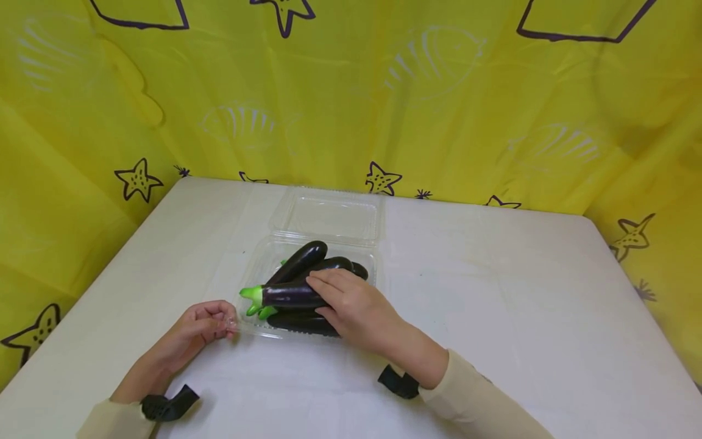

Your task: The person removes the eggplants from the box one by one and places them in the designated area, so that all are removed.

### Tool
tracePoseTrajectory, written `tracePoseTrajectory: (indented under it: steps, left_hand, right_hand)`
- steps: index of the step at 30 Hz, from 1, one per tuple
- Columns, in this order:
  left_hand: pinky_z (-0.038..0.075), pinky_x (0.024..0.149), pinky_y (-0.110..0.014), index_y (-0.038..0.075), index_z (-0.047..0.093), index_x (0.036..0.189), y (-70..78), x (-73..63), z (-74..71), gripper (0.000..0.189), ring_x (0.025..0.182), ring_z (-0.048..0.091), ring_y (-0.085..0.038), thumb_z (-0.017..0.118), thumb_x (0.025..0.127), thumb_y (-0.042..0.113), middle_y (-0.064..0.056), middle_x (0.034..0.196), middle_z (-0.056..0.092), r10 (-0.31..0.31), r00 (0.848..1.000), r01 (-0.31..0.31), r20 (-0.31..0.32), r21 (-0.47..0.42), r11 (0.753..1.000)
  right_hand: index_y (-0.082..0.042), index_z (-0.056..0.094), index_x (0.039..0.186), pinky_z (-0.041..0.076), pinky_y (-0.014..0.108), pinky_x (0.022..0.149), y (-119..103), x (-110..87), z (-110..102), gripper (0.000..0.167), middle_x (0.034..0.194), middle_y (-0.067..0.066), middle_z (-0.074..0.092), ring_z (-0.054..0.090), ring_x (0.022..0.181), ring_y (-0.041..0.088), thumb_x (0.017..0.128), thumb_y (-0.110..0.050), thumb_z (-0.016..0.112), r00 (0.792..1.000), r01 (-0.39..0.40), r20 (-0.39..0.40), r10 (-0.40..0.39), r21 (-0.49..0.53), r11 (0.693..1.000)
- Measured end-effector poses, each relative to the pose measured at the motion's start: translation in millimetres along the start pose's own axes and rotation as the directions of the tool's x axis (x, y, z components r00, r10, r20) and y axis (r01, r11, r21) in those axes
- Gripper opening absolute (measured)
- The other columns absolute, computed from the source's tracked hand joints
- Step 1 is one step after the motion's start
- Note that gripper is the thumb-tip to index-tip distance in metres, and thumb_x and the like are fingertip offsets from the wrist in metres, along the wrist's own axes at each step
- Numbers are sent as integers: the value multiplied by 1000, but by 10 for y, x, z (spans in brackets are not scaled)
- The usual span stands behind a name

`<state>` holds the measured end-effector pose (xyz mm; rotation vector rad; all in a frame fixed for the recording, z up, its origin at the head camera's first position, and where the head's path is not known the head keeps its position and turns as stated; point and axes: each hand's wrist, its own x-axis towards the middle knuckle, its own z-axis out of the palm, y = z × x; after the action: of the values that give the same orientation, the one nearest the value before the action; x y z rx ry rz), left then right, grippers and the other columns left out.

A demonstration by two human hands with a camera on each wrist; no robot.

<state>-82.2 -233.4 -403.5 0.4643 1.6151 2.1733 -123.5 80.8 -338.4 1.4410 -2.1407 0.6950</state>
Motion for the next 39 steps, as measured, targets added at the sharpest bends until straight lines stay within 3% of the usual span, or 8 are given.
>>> tracePoseTrajectory:
  steps: [7, 17, 19, 21, 26, 28, 32, 39]
  left_hand:
    - [50, 72, -26, 2, 59, 91, 1, -1, 1, 19, 75, 59, -12, 43, 86, -6, -1, 81, 61, -8, 1000, 8, 1, -3, 1000]
    - [50, 72, -26, 2, 58, 91, 19, -10, 9, 19, 75, 59, -12, 41, 87, -5, 0, 80, 61, -6, 1000, 6, -2, 10, 1000]
    - [50, 72, -26, 3, 59, 91, 18, -6, 12, 20, 75, 59, -12, 41, 87, -5, 0, 80, 61, -7, 1000, 7, -4, 14, 1000]
    - [50, 72, -26, 3, 59, 91, 16, -3, 15, 20, 75, 59, -13, 41, 87, -5, 0, 80, 61, -6, 1000, 6, -5, 13, 1000]
    - [50, 72, -27, 0, 57, 91, 15, -5, 12, 17, 75, 59, -13, 41, 86, -6, -2, 80, 61, -2, 1000, 2, -4, 4, 1000]
    - [50, 72, -27, -1, 57, 91, 14, -7, 8, 17, 75, 59, -13, 41, 87, -6, -2, 80, 61, -2, 1000, 2, -5, 2, 1000]
    - [50, 72, -27, 0, 58, 92, 13, -4, 4, 18, 75, 59, -13, 41, 88, -5, -2, 80, 61, -2, 1000, 2, -1, 4, 1000]
    - [50, 72, -27, 2, 59, 91, 6, -1, 4, 20, 75, 59, -13, 41, 87, -5, -1, 80, 61, -5, 1000, 5, -2, 9, 1000]
  right_hand:
    - [6, 59, 113, 47, 31, 85, 1, -10, -110, 54, 111, 13, 61, 57, 101, 24, 64, -3, 81, 992, -107, -63, 109, 33, 994]
    - [4, 63, 111, 48, 31, 83, 22, -108, -265, 52, 110, 11, 64, 59, 101, 23, 64, -8, 82, 937, -315, -113, 330, 131, 940]
    - [2, 64, 110, 49, 31, 81, 29, -133, -295, 51, 108, 10, 64, 60, 100, 23, 64, -8, 82, 916, -365, -120, 384, 151, 919]
    - [1, 64, 110, 50, 33, 79, 33, -160, -338, 49, 107, 9, 65, 61, 98, 21, 65, -7, 82, 877, -436, -130, 462, 188, 880]
    - [1, 65, 110, 52, 29, 75, 45, -227, -444, 46, 104, 9, 65, 62, 90, 19, 66, -2, 80, 741, -591, -131, 658, 337, 733]
    - [2, 64, 110, 51, 25, 75, 49, -244, -471, 45, 104, 11, 65, 62, 90, 20, 67, -1, 79, 706, -619, -120, 697, 373, 691]
    - [3, 63, 111, 50, 21, 73, 42, -282, -520, 44, 106, 14, 64, 62, 92, 24, 70, -4, 78, 647, -680, -103, 755, 368, 633]
    - [2, 62, 114, 50, 18, 69, 78, -403, -625, 48, 107, 18, 63, 64, 90, 26, 75, -20, 77, 464, -831, -39, 885, 325, 451]
